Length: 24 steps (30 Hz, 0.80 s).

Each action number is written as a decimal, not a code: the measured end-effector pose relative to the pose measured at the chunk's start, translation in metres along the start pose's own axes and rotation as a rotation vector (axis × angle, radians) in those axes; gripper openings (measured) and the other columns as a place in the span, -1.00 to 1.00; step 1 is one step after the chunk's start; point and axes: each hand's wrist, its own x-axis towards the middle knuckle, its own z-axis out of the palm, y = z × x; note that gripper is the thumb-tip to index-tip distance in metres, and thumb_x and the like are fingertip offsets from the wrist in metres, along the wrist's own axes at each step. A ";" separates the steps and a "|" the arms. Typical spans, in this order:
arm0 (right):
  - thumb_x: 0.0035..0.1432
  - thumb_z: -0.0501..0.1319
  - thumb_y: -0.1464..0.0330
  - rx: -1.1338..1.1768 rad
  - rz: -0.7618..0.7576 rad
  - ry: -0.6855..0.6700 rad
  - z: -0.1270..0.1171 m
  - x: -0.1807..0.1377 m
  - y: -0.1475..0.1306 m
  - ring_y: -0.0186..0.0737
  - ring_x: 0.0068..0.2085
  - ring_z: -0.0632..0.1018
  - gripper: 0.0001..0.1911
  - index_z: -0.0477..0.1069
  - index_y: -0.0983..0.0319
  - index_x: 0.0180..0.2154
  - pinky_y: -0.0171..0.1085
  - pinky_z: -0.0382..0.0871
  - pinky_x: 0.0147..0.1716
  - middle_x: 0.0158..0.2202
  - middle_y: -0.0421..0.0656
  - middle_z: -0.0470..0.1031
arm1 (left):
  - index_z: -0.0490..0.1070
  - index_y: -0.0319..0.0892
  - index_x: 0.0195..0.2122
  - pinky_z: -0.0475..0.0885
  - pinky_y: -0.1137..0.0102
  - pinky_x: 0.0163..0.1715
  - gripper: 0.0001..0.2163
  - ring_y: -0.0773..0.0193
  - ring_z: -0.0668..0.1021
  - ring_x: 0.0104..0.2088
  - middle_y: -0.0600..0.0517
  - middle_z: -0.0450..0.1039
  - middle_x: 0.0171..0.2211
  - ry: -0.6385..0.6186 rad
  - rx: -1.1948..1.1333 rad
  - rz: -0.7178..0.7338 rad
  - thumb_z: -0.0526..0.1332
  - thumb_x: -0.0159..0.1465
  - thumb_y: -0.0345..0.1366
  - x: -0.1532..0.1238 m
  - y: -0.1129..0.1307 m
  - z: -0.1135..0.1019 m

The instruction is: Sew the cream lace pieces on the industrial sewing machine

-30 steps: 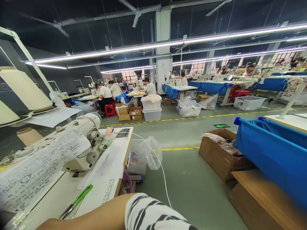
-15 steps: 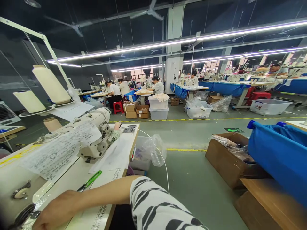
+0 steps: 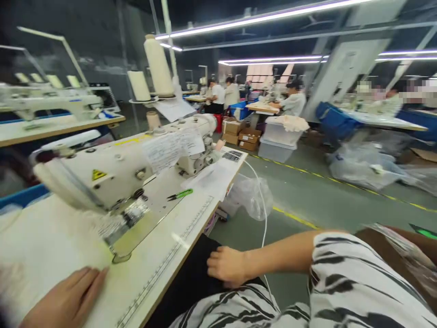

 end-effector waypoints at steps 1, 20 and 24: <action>-0.05 0.35 0.36 0.003 0.064 -0.019 0.007 -0.001 0.004 0.04 -0.14 0.48 -0.69 0.43 0.28 -0.20 -0.13 0.32 -0.31 -0.15 0.08 0.48 | 0.47 -0.08 -0.39 0.40 0.33 -0.31 -0.68 0.25 0.53 -0.37 0.04 0.49 -0.35 0.023 0.034 0.022 0.04 0.38 -0.08 -0.001 0.003 -0.001; -0.05 0.27 0.45 0.237 0.270 -0.152 -0.014 0.055 0.031 0.16 0.19 0.34 -0.43 0.35 0.23 0.08 0.05 0.25 0.08 0.18 0.09 0.32 | 0.30 -0.17 -0.52 0.25 0.36 -0.42 -0.65 0.31 0.41 -0.50 0.09 0.34 -0.54 0.202 0.130 0.049 -0.02 0.44 -0.28 0.015 0.025 -0.015; 0.08 0.19 0.47 0.207 0.251 -0.162 -0.011 0.061 0.042 0.02 0.05 0.46 -0.77 0.49 0.26 -0.18 -0.09 0.35 -0.03 -0.06 0.02 0.51 | 0.34 -0.14 -0.51 0.29 0.36 -0.43 -0.61 0.30 0.45 -0.50 0.08 0.37 -0.53 0.200 0.108 0.053 -0.06 0.44 -0.21 0.015 0.025 -0.015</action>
